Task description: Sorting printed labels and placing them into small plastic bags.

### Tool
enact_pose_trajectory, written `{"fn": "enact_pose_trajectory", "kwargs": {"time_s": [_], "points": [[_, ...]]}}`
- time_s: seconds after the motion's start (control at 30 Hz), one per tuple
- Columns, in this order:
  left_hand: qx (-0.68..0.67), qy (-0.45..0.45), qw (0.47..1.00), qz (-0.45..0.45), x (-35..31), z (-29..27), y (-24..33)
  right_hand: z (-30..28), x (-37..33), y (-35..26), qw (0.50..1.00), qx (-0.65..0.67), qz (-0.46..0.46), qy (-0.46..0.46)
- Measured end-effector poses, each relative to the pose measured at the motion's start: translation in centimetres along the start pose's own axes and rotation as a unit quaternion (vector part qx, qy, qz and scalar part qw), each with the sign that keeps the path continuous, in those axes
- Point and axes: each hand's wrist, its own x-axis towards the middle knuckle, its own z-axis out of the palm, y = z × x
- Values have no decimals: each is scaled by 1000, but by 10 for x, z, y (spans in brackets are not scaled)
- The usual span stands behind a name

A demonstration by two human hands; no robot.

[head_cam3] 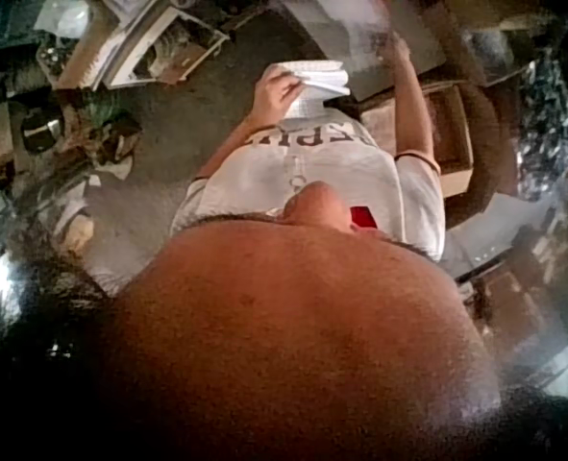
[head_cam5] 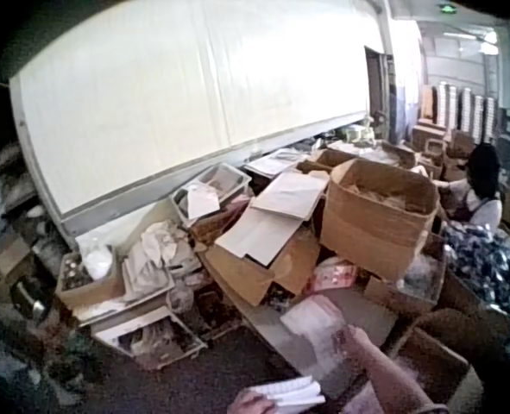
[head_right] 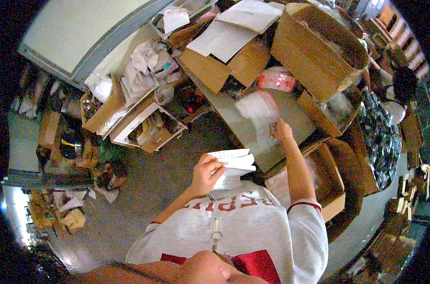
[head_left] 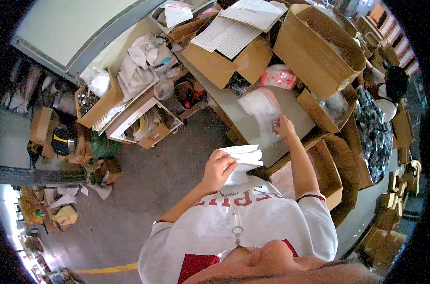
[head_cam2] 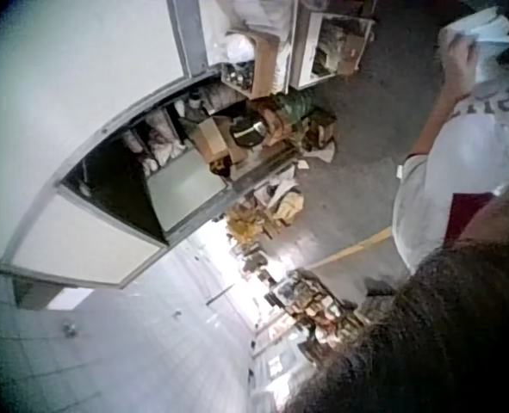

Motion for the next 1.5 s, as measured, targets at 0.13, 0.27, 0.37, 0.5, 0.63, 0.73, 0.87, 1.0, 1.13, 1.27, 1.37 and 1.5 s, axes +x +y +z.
{"fn": "enact_pose_trajectory", "kwargs": {"time_s": [0.13,0.27,0.37,0.5,0.63,0.73,0.87,1.0,1.13,1.27,1.37,1.5], "points": [[-2,-6,1000,19,5,2,2,21,27,-6,994,109,-25,-15],[4,10,1000,6,5,-4,-3,16,20,-28,995,-55,-42,69],[16,26,999,12,4,-4,-4,11,31,-12,991,-95,-45,85],[-4,15,1000,14,8,-1,-2,24,67,5,993,-56,-107,-12],[-4,14,999,34,10,-3,0,28,60,-5,971,-172,-151,67],[4,3,999,50,9,-3,0,11,27,-25,972,-93,-122,178],[-11,-2,999,52,11,-4,3,-45,-51,-100,930,273,-231,-80],[19,-32,990,133,18,-5,6,-85,-114,-156,867,255,-381,-197],[68,-86,975,191,21,-8,8,-94,-128,-165,870,153,-454,-117],[67,-82,969,222,18,-1,7,-88,-136,-169,860,179,-465,-112],[71,-77,970,217,16,0,6,-86,-142,-172,878,165,-440,-94],[63,-69,974,207,18,-2,11,-81,-147,-169,877,185,-438,-71]]}}
